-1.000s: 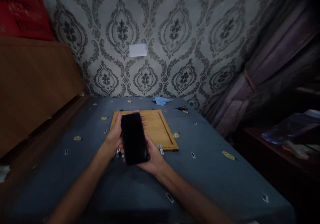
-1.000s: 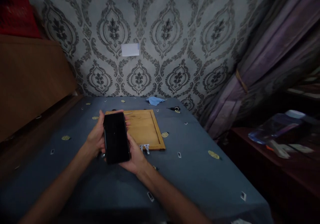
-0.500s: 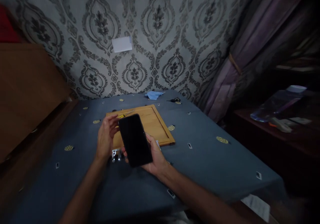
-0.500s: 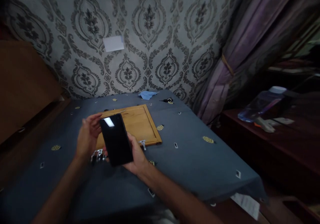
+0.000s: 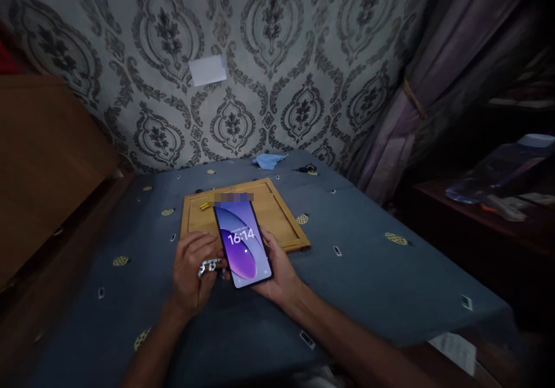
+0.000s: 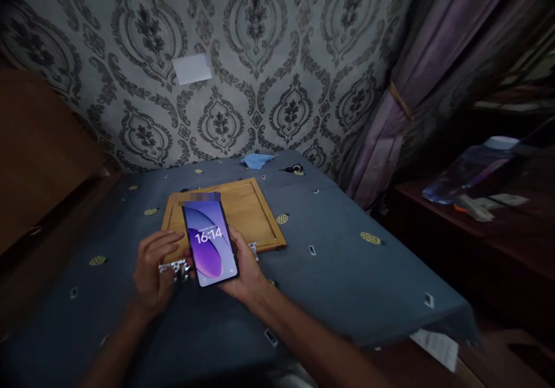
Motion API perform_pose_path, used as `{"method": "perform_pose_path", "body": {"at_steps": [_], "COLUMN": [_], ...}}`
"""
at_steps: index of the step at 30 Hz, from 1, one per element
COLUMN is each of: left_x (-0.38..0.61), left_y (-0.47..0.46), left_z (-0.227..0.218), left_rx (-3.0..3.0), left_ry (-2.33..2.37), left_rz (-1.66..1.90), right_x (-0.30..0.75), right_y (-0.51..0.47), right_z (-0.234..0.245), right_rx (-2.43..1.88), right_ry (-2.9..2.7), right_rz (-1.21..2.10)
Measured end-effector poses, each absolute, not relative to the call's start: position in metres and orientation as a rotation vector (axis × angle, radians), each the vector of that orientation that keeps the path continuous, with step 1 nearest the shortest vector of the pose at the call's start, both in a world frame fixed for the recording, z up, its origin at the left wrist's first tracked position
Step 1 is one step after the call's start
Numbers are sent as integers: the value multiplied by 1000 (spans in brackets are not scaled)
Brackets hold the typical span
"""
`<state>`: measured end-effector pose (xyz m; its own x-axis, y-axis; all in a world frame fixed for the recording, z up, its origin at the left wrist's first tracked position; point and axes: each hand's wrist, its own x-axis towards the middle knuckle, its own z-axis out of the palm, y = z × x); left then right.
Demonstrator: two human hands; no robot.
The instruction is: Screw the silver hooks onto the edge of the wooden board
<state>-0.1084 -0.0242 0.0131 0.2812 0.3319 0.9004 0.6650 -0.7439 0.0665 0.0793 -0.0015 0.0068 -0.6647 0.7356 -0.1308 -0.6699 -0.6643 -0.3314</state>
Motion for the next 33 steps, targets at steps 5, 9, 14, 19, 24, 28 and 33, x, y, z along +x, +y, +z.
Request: {"method": "perform_pose_path", "body": {"at_steps": [5, 9, 14, 19, 24, 28, 33], "left_x": [-102, -100, -99, -101, -102, -99, -96], "left_y": [-31, -33, -30, -26, -25, -29, -33], "left_z": [12, 10, 7, 9, 11, 9, 10], "left_rx": [-2331, -2402, -2347, -2093, -2110, -2221, -2316], "left_ry": [-804, -744, -863, -1137, -1074, -956, -920], "left_rz": [-1432, -1386, -1369, -1493, -1536, -1518, -1442], "right_x": [79, 78, 75, 74, 77, 78, 79], "right_y": [-2, -2, -2, -2, -3, -2, -1], "right_z": [9, 10, 6, 4, 8, 9, 9], "right_rx": [-381, -426, -420, -325, -322, -371, -449], "right_ry": [-281, -263, -328, -352, -374, -353, -273], "right_rz": [2202, 2181, 2228, 2325, 2351, 2322, 2212]}}
